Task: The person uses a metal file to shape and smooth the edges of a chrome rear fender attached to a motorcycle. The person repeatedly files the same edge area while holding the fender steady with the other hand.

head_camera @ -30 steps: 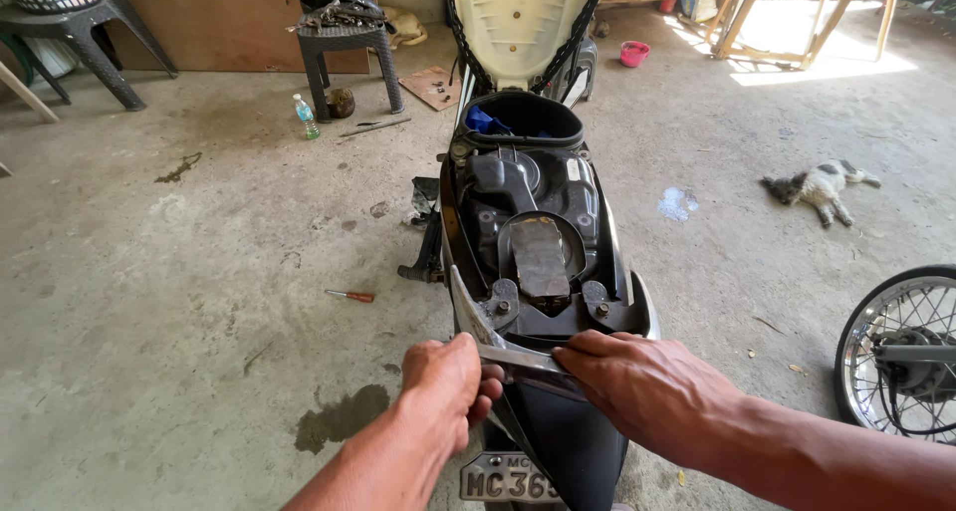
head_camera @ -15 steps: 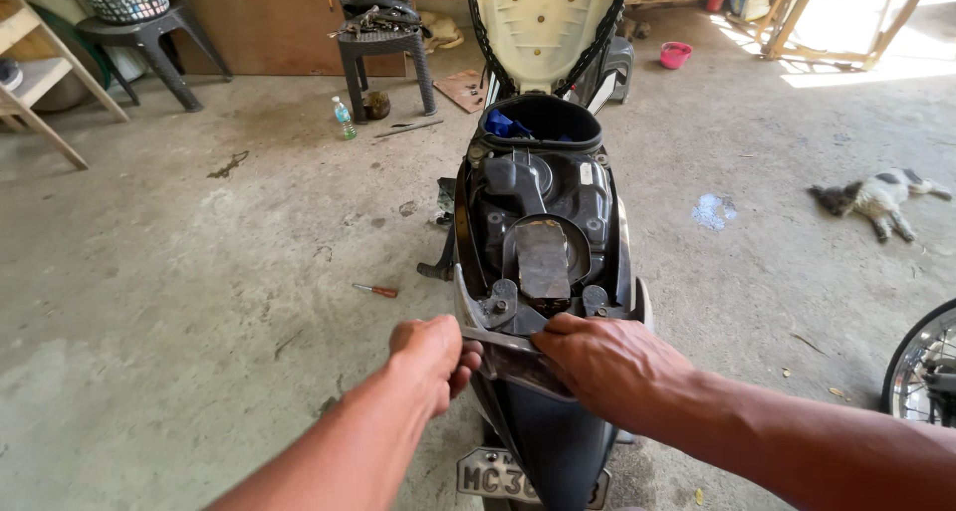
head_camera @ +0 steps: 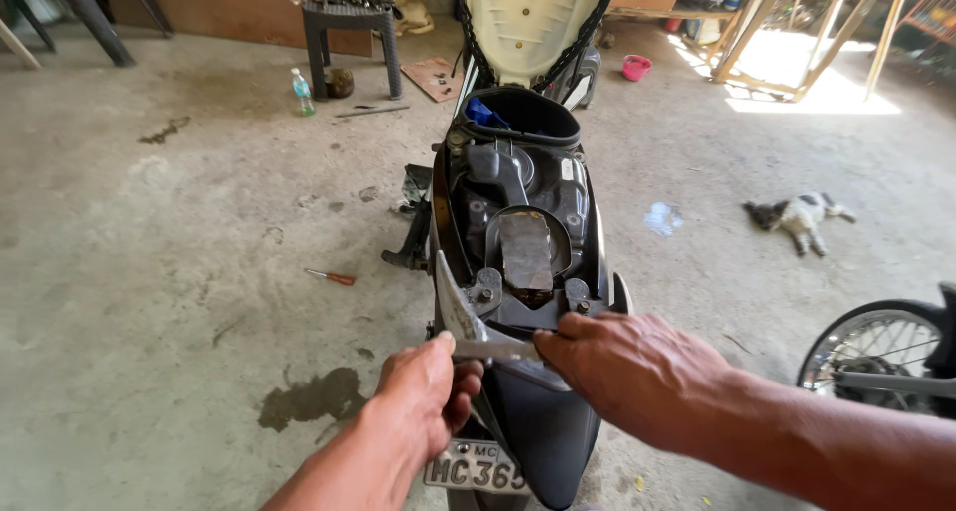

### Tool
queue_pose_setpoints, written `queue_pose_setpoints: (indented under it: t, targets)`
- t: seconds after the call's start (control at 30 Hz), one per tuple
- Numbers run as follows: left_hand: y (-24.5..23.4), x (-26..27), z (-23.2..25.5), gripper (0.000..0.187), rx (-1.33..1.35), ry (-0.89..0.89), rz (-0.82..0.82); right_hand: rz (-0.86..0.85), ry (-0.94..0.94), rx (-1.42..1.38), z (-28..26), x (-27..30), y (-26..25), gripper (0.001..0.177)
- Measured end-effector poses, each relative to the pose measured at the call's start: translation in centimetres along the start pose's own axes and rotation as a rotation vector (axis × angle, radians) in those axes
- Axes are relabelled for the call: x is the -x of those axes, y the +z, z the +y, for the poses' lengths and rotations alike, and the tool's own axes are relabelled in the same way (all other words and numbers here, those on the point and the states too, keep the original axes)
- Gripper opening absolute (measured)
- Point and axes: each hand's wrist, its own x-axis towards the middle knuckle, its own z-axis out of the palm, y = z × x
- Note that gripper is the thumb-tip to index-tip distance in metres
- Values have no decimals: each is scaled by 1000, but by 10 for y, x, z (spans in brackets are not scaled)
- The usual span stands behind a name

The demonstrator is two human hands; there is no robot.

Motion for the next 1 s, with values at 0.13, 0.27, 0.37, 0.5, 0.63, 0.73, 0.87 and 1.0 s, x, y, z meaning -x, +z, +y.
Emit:
queue_pose_setpoints:
  t: [0.13, 0.27, 0.37, 0.5, 0.63, 0.73, 0.87, 1.0]
  targets:
    - [-2, -18, 9, 30, 79, -13, -76, -19, 88, 44, -14, -14, -16, 29]
    - [-2, -14, -2, 27, 67, -26, -146, 28, 14, 92, -20, -1, -20, 30]
    - [-2, -9, -7, 30, 51, -29, -151, -5, 36, 128, -26, 2, -22, 30]
    - [-6, -11, 4, 26, 84, -16, -161, -62, 112, 151, -34, -9, -25, 24]
    - [-5, -4, -1, 32, 75, -34, -170, -45, 74, 164, -35, -2, -29, 23]
    - [-5, -1, -7, 34, 74, -25, -175, -58, 100, 158, -36, 4, -29, 30]
    - [-8, -6, 2, 32, 118, -30, -165, -143, 154, 246, -38, -9, -32, 24]
    - [-8, -4, -3, 34, 173, -77, -215, -129, 93, 288, -37, -9, -37, 23]
